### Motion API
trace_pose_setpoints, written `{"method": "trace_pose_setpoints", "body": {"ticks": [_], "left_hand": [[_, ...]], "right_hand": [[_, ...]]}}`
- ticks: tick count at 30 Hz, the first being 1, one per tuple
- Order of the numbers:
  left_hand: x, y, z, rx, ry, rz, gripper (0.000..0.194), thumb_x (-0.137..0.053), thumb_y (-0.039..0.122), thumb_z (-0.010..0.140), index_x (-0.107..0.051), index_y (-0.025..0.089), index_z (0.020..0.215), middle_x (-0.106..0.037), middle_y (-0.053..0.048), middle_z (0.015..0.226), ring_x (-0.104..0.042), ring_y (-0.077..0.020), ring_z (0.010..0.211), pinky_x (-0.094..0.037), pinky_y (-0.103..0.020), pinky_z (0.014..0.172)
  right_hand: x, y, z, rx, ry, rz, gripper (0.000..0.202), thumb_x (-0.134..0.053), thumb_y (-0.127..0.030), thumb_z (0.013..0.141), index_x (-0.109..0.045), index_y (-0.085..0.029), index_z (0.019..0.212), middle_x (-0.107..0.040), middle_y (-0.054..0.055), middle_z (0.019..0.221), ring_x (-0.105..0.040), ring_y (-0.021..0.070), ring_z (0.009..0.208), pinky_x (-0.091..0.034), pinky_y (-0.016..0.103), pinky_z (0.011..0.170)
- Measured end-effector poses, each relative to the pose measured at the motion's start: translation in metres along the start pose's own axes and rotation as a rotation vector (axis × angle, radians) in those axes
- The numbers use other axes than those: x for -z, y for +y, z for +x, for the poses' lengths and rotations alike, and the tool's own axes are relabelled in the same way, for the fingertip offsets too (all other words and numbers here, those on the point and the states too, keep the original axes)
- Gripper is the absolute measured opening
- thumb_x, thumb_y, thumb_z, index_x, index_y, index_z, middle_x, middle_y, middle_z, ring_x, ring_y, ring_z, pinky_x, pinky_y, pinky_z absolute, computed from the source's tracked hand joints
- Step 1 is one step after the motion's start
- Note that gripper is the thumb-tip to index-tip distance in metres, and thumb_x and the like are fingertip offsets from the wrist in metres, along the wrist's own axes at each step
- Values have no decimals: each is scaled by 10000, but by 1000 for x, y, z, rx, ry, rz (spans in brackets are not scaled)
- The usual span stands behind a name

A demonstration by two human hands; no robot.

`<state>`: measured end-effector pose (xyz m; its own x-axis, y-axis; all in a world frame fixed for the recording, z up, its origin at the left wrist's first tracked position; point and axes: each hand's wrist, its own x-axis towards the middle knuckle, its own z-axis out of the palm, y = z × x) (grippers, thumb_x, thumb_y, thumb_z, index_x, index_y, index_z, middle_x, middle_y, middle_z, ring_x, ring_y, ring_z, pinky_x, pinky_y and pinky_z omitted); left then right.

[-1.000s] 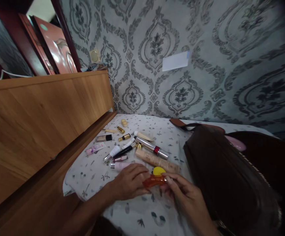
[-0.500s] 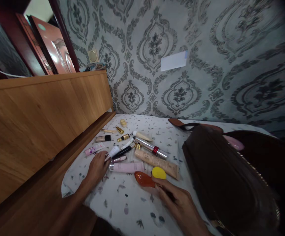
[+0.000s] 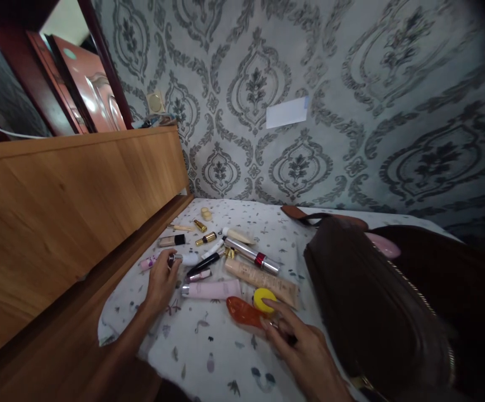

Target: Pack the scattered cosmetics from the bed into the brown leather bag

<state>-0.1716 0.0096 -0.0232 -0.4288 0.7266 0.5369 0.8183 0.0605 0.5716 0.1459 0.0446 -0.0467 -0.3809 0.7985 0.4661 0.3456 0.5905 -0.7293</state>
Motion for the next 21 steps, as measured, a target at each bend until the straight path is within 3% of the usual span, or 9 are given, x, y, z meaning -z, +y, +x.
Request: {"method": "trace_pose_setpoints", "body": {"ticks": [7,13,17,21], "left_hand": [[7,27,7,-59,55,1,311,-453,431,965,-561,199,1141,-655,-35,931,-555,-159,660,-448,-303,655],[3,59,2,-161,-21,-102,280,-464,396,972,-557,189,1136,-639,-13,848,-565,-144,640,-463,-270,608],[-2,83,-8,-330,-84,-172,215,-486,321,976,-556,189,1130,-648,-15,845,-590,-132,656,-485,-247,618],[-3,111,-19,-575,-81,-158,180,-516,274,967,-551,181,1117,-664,-34,833,-619,-146,673,-481,-255,613]], "right_hand": [[4,-3,3,14,29,-8,398,-519,-477,930,-728,-157,1041,-574,-36,475,-559,138,400,-447,214,420],[5,-5,2,48,27,3,416,-500,-504,948,-734,-169,1025,-605,-18,500,-581,147,415,-493,224,443],[4,-2,2,84,85,36,374,-549,-489,933,-736,-175,1014,-678,17,588,-630,156,468,-546,226,494],[3,0,4,133,129,50,321,-607,-470,908,-726,-200,1033,-757,69,807,-711,180,625,-591,234,585]]}}
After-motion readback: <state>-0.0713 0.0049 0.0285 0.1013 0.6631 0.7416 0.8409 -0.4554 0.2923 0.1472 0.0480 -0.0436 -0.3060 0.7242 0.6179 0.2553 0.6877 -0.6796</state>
